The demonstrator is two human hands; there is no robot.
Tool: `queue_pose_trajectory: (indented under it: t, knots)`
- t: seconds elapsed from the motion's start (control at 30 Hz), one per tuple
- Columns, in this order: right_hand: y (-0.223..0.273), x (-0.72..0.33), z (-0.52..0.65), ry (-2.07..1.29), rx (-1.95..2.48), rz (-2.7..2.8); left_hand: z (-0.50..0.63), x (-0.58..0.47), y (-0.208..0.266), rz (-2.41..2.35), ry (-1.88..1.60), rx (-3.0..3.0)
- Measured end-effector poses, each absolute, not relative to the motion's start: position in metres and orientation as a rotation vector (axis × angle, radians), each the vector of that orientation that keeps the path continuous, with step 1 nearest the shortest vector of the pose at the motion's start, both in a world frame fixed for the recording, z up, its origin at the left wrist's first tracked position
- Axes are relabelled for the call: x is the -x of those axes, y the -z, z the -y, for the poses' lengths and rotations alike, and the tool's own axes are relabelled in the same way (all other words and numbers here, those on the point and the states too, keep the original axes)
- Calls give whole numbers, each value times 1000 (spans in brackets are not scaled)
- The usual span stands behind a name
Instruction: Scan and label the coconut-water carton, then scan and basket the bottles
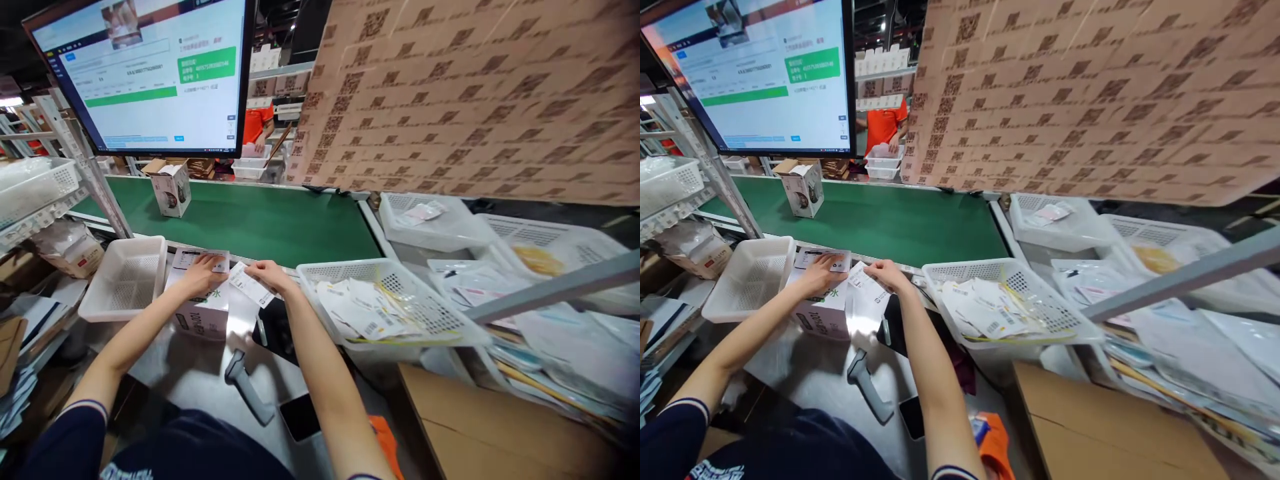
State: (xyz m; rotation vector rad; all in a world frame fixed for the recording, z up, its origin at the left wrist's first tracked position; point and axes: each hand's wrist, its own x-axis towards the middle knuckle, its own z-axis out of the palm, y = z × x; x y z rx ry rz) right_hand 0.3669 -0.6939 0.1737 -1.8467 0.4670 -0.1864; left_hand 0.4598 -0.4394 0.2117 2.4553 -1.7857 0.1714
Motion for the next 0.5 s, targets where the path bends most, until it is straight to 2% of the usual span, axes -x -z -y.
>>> queue_pose_trajectory:
  t: [0.13,0.23,0.3,0.37,0.43,0.5]
  knots:
    - [-143,-330,705,411,1846,-675,429,-458,-202,1757,-194,-2413]
    - [-90,-272,676,486,1887,-809,418,-460,-189,1482,-297,-2374]
    - [-43,-232,634,320,1942,-784,413,-461,-180,1236,-435,-2318]
    - [3,-202,584,-162,2223,-750,411,-462,-173,1061,-565,-2241]
    - [35,-189,540,-292,2294,-772,414,-462,-170,1015,-626,-2182]
    - [51,-190,513,-222,2306,-821,416,-462,-171,1042,-650,-2143]
